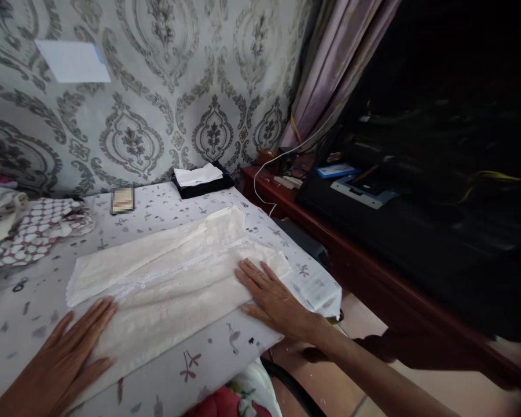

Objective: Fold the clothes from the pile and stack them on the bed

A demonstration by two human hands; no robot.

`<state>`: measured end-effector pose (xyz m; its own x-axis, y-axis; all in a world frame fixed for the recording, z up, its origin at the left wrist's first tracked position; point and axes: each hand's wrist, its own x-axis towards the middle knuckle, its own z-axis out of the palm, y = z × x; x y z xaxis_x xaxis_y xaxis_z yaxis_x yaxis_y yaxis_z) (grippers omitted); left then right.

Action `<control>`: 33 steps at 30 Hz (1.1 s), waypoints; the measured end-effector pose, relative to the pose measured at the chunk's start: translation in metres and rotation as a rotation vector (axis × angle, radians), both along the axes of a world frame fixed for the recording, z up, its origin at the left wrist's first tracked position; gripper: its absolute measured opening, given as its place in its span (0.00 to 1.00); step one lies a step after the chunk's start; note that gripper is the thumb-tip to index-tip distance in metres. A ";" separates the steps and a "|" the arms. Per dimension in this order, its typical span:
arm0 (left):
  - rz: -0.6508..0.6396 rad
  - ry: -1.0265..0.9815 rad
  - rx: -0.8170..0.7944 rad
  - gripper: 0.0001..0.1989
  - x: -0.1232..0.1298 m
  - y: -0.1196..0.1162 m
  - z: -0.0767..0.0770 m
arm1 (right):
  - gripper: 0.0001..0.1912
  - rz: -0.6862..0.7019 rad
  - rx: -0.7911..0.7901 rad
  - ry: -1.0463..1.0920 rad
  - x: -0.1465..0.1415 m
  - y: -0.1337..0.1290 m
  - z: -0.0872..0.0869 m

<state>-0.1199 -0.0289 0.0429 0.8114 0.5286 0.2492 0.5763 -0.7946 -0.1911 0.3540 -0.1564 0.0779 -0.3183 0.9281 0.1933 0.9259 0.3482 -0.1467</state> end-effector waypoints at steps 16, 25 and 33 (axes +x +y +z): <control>0.297 -0.113 -0.287 0.39 0.135 0.049 0.030 | 0.29 -0.607 0.184 0.246 0.051 0.007 -0.014; 0.342 -0.065 -0.446 0.41 0.142 0.054 0.050 | 0.24 -0.758 0.038 0.264 0.062 0.020 0.007; -0.055 -0.216 -0.736 0.22 0.288 0.138 0.115 | 0.16 -0.741 -0.117 0.345 0.062 0.024 0.022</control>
